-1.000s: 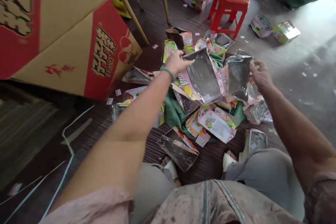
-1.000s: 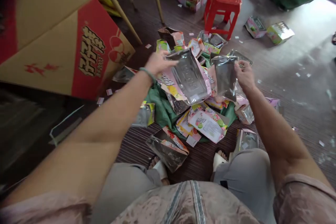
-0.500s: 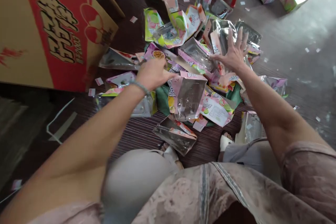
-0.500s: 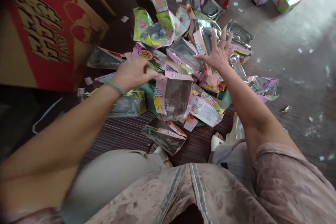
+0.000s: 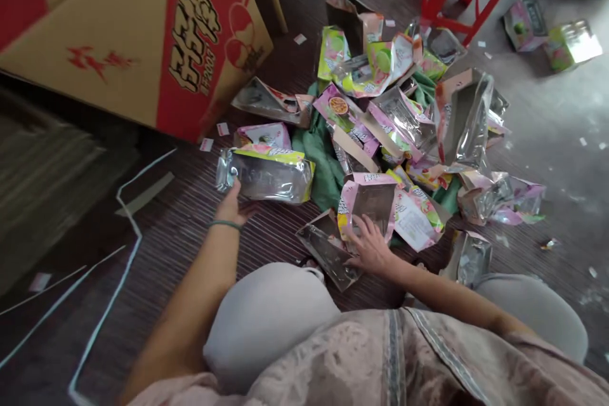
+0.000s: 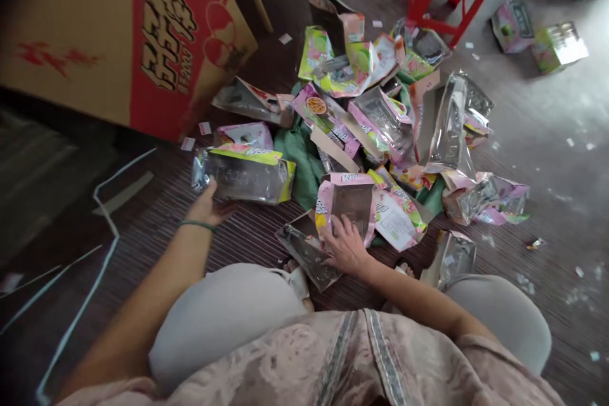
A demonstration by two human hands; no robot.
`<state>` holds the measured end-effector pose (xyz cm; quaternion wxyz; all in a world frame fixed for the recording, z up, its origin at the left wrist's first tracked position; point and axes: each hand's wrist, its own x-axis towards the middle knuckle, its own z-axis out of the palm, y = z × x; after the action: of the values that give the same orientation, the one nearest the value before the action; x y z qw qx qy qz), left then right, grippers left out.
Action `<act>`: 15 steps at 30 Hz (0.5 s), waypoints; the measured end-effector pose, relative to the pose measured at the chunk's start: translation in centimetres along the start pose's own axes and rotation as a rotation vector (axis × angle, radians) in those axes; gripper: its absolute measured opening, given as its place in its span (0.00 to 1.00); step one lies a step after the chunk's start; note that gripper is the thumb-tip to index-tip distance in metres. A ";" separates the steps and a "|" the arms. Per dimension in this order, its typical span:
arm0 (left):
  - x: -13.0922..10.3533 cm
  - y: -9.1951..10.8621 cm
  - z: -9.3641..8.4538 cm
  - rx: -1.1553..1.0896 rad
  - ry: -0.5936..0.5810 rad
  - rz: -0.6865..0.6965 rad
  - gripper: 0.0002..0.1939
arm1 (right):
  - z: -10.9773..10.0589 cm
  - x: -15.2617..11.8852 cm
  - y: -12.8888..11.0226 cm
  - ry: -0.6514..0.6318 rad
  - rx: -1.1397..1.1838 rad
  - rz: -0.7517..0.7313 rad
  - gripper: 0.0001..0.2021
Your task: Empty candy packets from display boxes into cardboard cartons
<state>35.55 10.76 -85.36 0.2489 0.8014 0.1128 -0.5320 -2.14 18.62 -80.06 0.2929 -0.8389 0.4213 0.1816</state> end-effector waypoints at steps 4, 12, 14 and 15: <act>1.1 0.6 1.4 -0.111 -0.046 0.188 0.04 | 0.4 2.5 0.4 -0.046 -0.086 -0.006 0.50; 1.5 1.0 3.7 0.094 0.159 0.382 0.44 | 1.6 0.9 1.7 -0.066 -0.173 -0.218 0.14; 0.9 1.2 5.1 0.360 0.191 0.495 0.68 | 1.7 0.9 1.8 -0.059 -0.185 -0.262 0.12; 0.6 1.3 5.8 0.473 0.185 0.505 0.75 | 1.4 0.9 1.9 -0.047 -0.185 -0.234 0.13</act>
<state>31.79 6.60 -87.37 0.1689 0.8842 -0.1931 -0.3904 -3.24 18.07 -82.29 0.2433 -0.9012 0.2951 0.2042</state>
